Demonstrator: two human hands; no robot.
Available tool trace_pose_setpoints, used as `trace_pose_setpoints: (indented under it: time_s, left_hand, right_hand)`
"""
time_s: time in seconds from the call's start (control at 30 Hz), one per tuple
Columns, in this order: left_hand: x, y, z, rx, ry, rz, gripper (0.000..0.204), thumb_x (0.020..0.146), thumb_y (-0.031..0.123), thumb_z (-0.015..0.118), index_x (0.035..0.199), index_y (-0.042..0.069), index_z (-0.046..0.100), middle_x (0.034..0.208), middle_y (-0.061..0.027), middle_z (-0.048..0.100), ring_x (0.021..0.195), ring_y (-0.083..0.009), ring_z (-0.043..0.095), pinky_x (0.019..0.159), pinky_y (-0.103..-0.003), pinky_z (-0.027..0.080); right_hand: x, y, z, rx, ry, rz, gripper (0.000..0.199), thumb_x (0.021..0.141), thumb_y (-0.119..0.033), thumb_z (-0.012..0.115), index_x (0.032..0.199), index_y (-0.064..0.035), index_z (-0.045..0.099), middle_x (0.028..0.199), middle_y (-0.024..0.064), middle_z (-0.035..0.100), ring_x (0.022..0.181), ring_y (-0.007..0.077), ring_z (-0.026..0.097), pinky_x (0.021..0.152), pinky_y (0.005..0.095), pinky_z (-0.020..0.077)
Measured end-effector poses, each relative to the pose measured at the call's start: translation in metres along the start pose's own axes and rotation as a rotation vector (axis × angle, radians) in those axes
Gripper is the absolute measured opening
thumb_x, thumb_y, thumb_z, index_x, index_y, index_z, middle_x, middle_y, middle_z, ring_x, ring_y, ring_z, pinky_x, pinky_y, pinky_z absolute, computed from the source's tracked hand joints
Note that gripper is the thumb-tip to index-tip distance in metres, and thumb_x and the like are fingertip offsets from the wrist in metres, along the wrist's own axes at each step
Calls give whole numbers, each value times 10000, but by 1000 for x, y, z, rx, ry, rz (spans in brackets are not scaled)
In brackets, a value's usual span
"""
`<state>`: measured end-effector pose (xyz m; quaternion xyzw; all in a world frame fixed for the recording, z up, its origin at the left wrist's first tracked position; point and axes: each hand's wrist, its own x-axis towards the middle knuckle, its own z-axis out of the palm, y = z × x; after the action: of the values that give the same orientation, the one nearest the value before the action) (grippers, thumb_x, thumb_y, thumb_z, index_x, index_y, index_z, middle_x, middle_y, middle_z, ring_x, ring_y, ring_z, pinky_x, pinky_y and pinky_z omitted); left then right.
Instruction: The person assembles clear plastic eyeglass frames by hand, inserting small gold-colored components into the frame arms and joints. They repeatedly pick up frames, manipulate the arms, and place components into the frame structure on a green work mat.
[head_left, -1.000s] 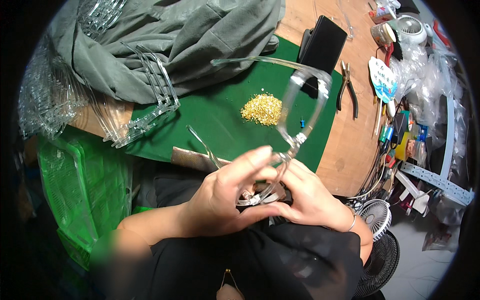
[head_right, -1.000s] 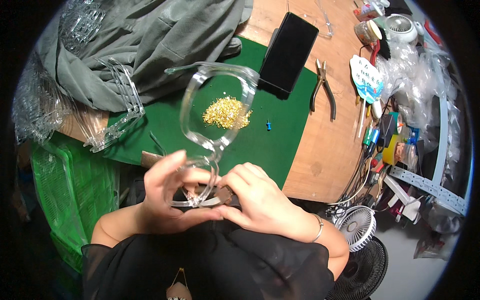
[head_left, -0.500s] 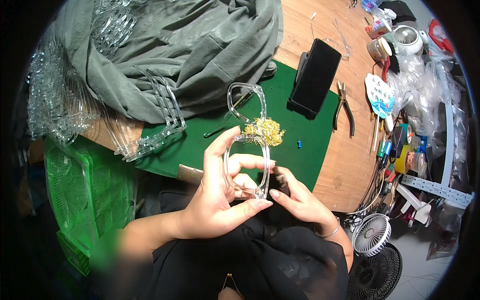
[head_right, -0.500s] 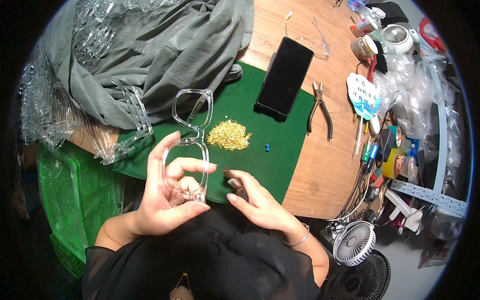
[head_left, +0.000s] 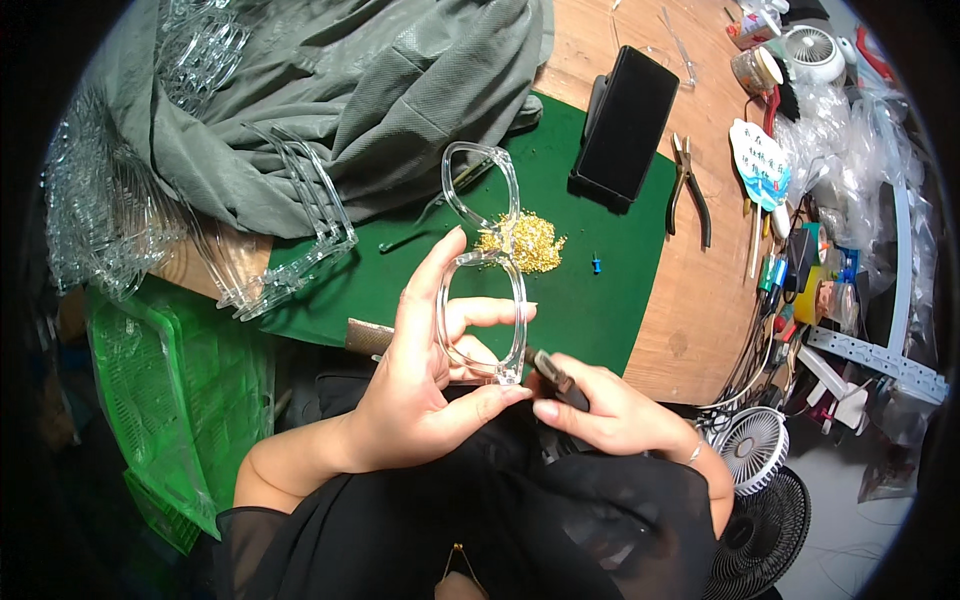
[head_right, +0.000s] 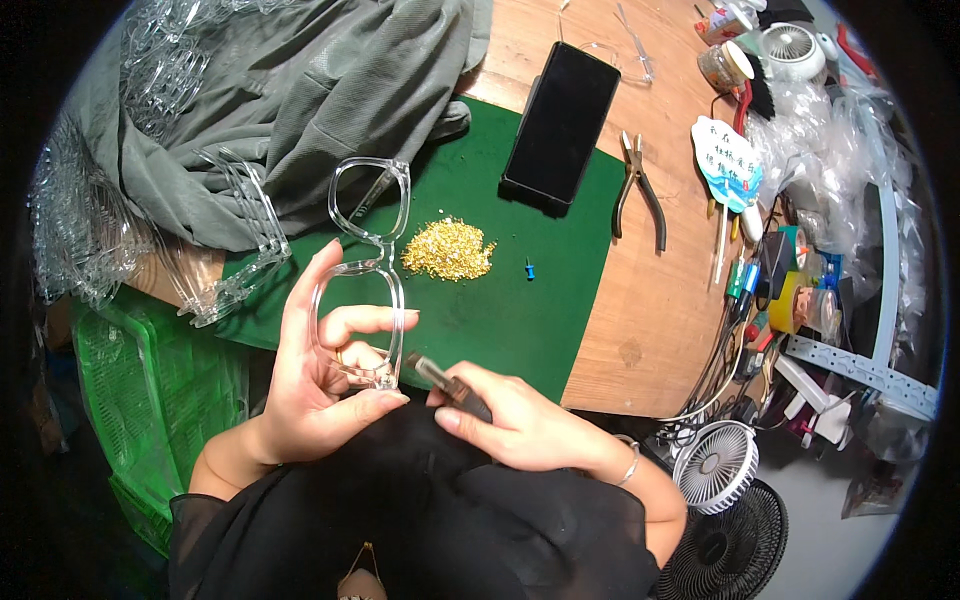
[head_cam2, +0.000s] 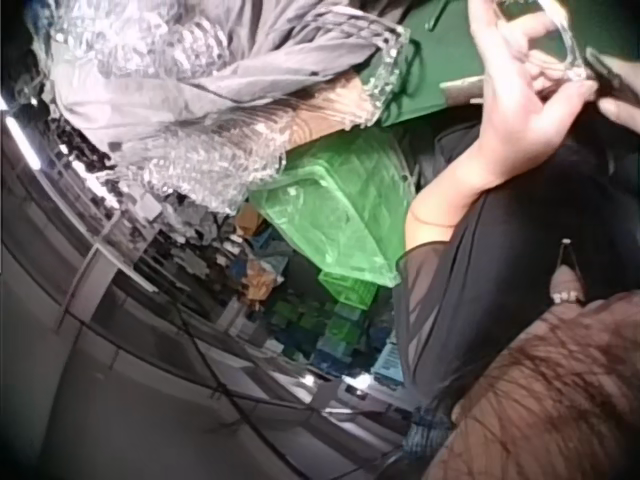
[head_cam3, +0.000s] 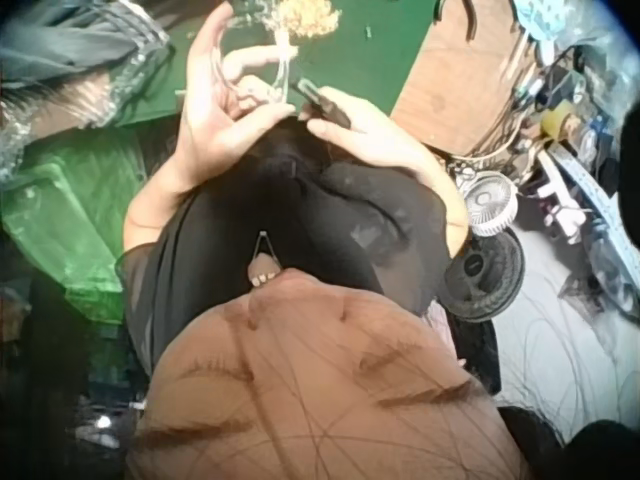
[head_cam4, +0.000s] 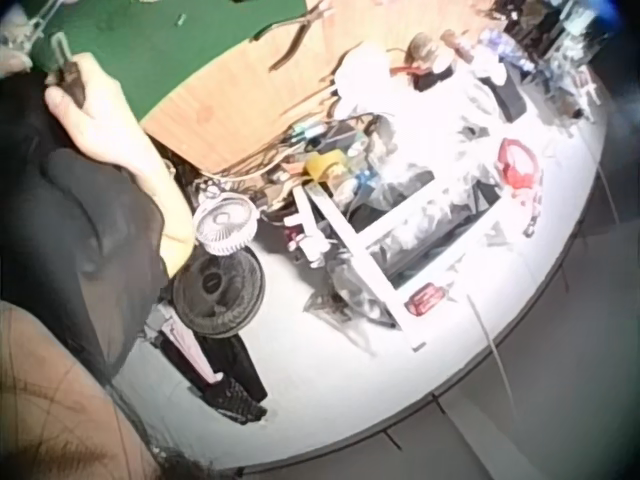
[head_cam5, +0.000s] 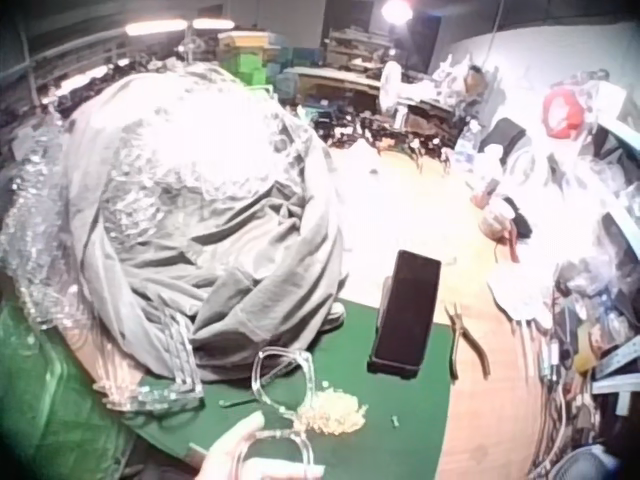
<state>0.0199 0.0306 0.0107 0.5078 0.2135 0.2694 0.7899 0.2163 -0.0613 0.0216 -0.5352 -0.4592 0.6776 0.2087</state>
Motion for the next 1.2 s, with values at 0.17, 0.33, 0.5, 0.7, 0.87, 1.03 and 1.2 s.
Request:
trace_pose_setpoints:
  time_s: [0.17,0.33,0.5,0.7,0.87,1.03,1.2]
  left_hand:
    - [1,-3,11,-42,69,-110,1028,738,-95,681,1436,106,-46,1230,-220,494,716,-64,591,666,-176,471]
    - [1,-3,16,-107,167,-175,1038,702,-89,716,1435,99,6,1188,-211,531,681,-36,563,608,-146,436]
    - [0,-3,17,-143,181,-189,1051,688,-94,723,1437,102,13,1186,-206,538,643,-5,513,582,-130,399]
    - [1,-1,16,-130,164,-234,1042,692,-100,714,1438,104,16,1184,-211,541,635,-1,505,575,-125,391]
    - [1,-5,7,-65,53,-221,966,740,-112,658,1427,91,9,1196,-227,492,802,-129,597,635,-191,492]
    - [-2,-11,16,-166,156,-231,1007,717,-107,687,1424,126,8,1154,-229,547,697,-82,602,572,-164,454]
    - [-2,-4,16,-165,113,-128,1006,712,-111,690,1419,137,18,1154,-238,540,736,-104,624,604,-178,466]
  right_hand:
    - [-7,-12,-6,163,-181,81,312,937,-240,503,1132,3,472,965,93,567,927,171,540,845,293,425]
    - [-7,-22,-10,84,-223,108,321,928,-226,513,1137,13,469,998,136,571,956,227,558,852,313,427]
    - [-8,-21,-15,17,-268,100,342,921,-239,522,1147,11,461,1008,171,568,963,271,561,843,334,432]
    - [-9,-30,-17,5,-271,157,308,915,-241,531,1075,16,475,926,194,581,899,296,578,772,356,441]
    - [-6,-33,-11,-122,-189,187,294,879,-230,587,976,33,497,783,227,584,780,368,601,671,394,466]
    - [-12,-18,9,-345,61,25,306,823,-216,658,915,40,519,749,258,578,740,419,597,620,419,484]
    - [-10,-25,-1,-271,-50,15,299,852,-227,625,957,31,519,869,224,595,849,355,601,721,387,479]
